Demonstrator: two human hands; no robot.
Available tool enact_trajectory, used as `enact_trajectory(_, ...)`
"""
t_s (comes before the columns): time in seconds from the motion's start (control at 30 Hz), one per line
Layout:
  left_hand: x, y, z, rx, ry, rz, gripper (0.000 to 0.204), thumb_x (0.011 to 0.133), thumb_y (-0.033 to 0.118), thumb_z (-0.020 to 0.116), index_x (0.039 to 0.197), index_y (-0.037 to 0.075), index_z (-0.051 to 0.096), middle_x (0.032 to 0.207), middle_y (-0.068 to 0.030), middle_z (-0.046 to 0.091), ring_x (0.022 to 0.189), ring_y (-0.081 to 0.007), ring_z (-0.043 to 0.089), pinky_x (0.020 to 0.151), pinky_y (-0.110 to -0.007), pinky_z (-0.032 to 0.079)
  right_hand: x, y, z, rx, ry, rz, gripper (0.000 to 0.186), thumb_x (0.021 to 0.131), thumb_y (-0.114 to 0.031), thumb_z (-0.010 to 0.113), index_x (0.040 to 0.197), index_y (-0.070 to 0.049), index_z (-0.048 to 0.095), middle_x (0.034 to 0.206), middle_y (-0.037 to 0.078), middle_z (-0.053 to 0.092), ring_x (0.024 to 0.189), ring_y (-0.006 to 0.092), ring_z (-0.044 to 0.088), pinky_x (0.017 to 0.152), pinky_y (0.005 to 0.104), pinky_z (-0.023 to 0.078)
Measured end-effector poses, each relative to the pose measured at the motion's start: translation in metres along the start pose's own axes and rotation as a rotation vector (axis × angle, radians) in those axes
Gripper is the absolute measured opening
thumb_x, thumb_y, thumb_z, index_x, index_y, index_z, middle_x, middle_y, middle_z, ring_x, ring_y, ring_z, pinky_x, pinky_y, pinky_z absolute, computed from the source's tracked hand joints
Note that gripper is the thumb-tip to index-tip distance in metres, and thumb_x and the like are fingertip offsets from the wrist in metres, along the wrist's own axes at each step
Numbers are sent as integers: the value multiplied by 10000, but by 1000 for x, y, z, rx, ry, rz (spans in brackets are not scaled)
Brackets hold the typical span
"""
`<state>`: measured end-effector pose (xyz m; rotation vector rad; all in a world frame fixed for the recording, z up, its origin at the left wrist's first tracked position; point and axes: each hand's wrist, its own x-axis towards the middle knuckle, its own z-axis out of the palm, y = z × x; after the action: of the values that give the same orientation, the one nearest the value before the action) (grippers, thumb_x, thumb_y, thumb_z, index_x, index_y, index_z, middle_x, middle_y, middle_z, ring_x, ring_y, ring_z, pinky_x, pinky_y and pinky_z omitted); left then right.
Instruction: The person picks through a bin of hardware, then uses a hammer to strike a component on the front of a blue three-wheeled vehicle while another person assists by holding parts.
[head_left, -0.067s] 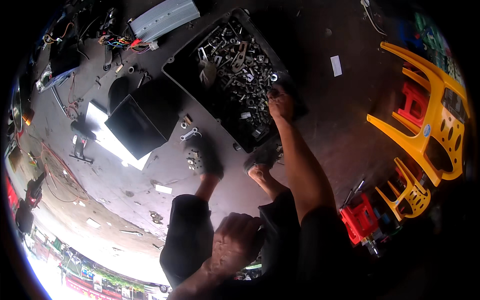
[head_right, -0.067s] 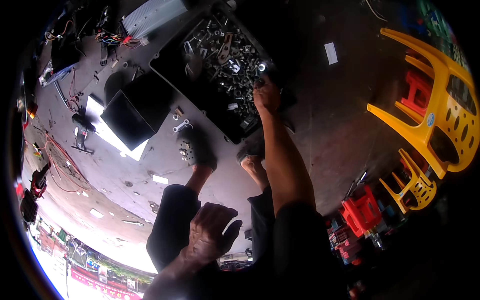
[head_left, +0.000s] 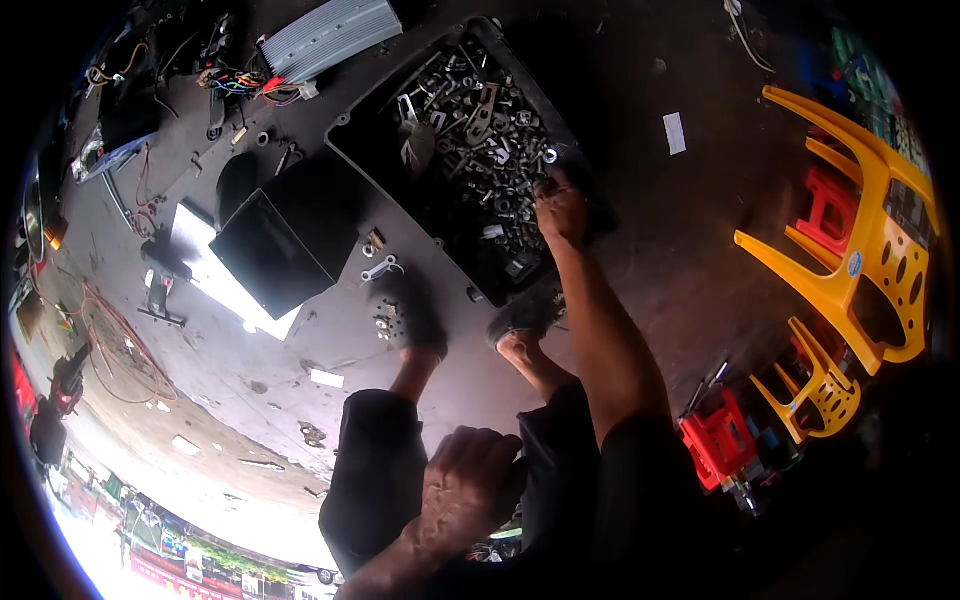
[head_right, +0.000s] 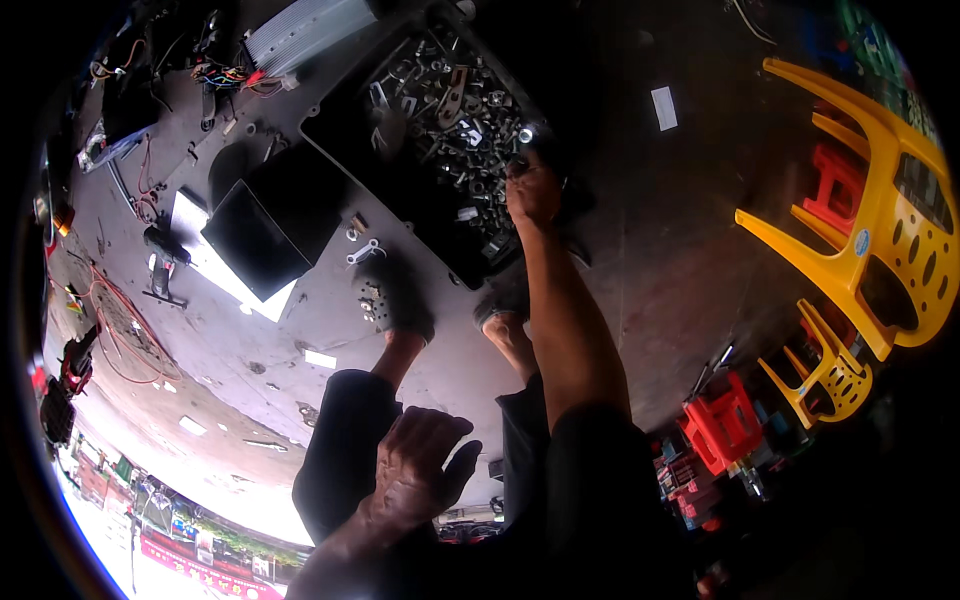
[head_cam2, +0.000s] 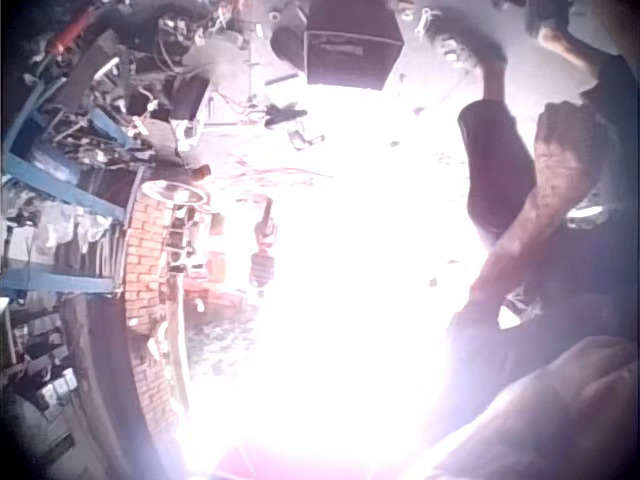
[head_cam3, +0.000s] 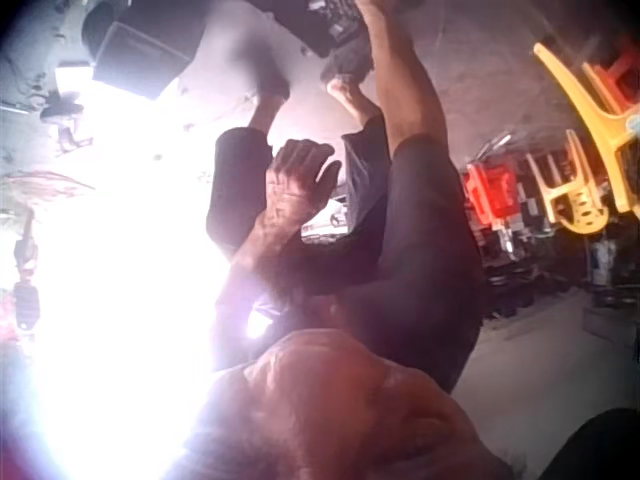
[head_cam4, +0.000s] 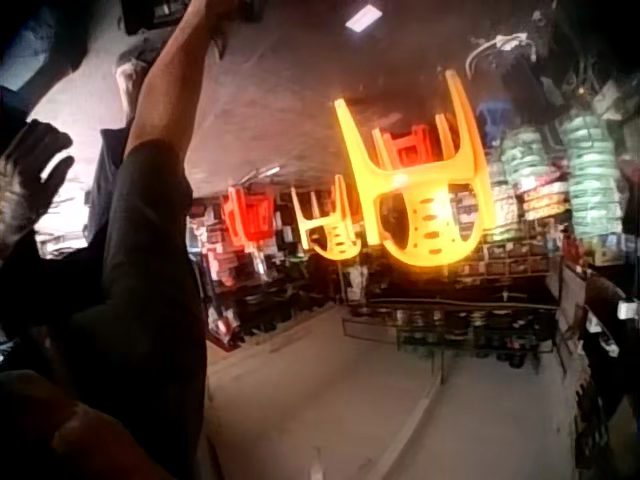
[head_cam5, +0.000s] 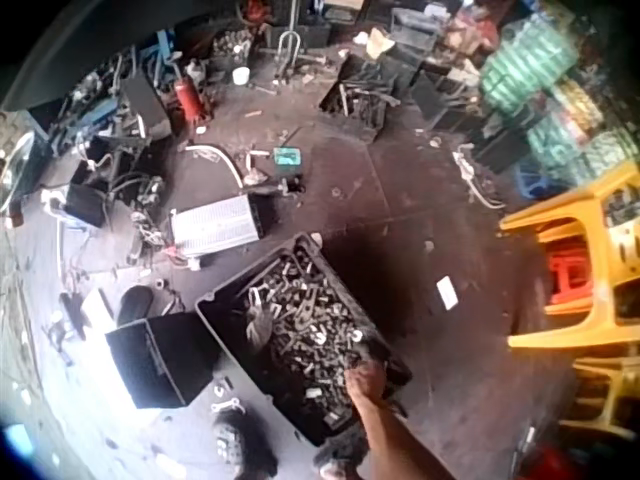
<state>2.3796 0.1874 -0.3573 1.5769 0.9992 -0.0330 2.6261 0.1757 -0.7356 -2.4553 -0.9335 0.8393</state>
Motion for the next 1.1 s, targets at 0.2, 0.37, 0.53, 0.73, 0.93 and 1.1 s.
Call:
enact_trajectory(0.2, 13, -11, -15, 1, 26, 0, 181, 729, 86, 707, 883, 40, 623, 818, -78, 623, 780, -260, 596, 701, -360, 477, 17, 1, 18, 188, 190, -26, 376, 827, -300, 610, 1166, -139, 588, 844, 157, 670, 798, 338, 643, 704, 404, 498)
enact_trajectory(0.37, 17, -18, -21, -17, 51, -32, 170, 740, 93, 699, 882, 38, 622, 822, -82, 620, 788, -258, 592, 701, -361, 476, 22, -25, 23, 118, 194, -112, 405, 828, -252, 635, 1207, -127, 567, 871, 153, 677, 807, 318, 648, 735, 386, 497)
enact_trajectory(0.53, 20, -22, -26, -19, 12, -34, 169, 750, 102, 696, 885, 34, 621, 826, -84, 611, 785, -255, 587, 698, -363, 475, 33, -23, 31, 334, 210, -53, 405, 789, -142, 686, 1161, -70, 544, 901, 121, 671, 822, 216, 645, 728, 339, 497)
enact_trajectory(0.73, 21, -28, -29, -28, 29, -68, 176, 754, 114, 696, 889, 34, 616, 823, -84, 605, 778, -258, 583, 689, -358, 475, 24, -57, 21, 349, 143, 35, 335, 797, -99, 664, 1102, -56, 532, 891, 118, 659, 836, 201, 633, 746, 306, 487)
enact_trajectory(0.93, 24, -29, -28, -26, 16, -48, 197, 743, 119, 704, 897, 34, 615, 831, -84, 606, 782, -257, 584, 688, -357, 477, 30, -24, 33, 765, 78, -153, 451, 800, -120, 675, 1210, -22, 513, 986, 98, 619, 880, 188, 594, 770, 320, 480)
enact_trajectory(1.1, 23, -31, -24, -1, 9, -70, 214, 725, 122, 720, 890, 38, 613, 840, -83, 610, 790, -258, 586, 693, -356, 481, 3, -82, 17, -183, 243, -254, 412, 820, -173, 667, 1208, -106, 546, 1083, 111, 597, 951, 266, 586, 810, 362, 482)
